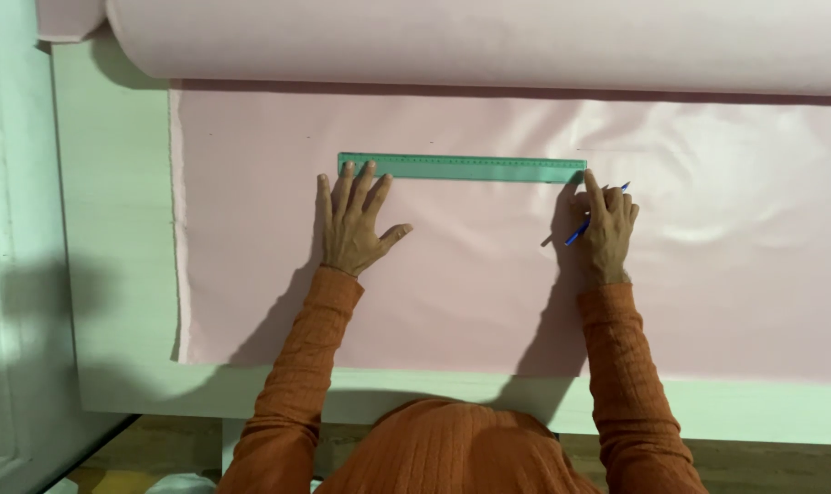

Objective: Measuring and marking a roll of pink leather using a ruler and a pen.

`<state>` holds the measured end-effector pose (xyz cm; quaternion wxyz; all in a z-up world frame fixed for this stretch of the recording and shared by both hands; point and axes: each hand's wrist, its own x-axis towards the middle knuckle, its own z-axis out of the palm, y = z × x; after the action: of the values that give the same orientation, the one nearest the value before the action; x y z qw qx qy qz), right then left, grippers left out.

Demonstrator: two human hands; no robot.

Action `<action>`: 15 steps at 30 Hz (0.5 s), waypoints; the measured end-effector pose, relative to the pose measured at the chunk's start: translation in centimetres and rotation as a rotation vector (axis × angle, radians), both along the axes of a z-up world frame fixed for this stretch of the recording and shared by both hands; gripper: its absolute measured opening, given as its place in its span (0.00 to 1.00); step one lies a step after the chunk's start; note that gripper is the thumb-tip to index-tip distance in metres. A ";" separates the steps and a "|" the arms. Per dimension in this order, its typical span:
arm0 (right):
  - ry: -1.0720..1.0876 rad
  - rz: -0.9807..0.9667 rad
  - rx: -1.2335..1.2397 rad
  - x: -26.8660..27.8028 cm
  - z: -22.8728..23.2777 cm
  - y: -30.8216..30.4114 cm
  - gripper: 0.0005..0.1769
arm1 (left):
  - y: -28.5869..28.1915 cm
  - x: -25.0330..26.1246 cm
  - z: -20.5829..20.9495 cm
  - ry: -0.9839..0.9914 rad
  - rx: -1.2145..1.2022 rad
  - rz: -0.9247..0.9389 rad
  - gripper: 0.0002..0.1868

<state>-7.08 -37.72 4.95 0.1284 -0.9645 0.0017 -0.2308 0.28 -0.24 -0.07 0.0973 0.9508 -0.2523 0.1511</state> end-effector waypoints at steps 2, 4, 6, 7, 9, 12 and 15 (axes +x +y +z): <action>-0.020 0.001 -0.014 0.1 -2.5 -1.5 0.27 | -0.1 0.1 0.3 -0.015 0.001 0.003 0.47; -0.043 -0.001 -0.029 0.3 -4.6 -2.6 0.28 | -0.1 0.4 0.2 -0.034 0.002 0.004 0.48; -0.105 -0.053 -0.107 0.2 -6.1 -3.5 0.27 | -0.2 0.6 0.1 -0.044 0.026 -0.008 0.49; -0.094 -0.062 -0.112 -0.1 -6.2 -3.6 0.27 | -0.5 0.5 0.3 -0.033 0.021 -0.018 0.49; -0.118 -0.084 -0.119 0.5 -6.6 -3.7 0.22 | -0.6 0.7 0.8 -0.019 -0.001 -0.014 0.49; -0.098 -0.077 -0.070 0.7 -3.7 -2.4 0.23 | -0.8 0.8 0.8 0.019 -0.009 -0.032 0.49; -0.091 -0.087 -0.043 0.9 -3.0 -2.0 0.24 | -0.9 0.8 1.3 -0.015 -0.015 -0.040 0.48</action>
<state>-6.19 -39.71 1.91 0.0975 -0.9545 0.0331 -0.2800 1.07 -1.14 1.23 0.1057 0.9436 -0.2709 0.1581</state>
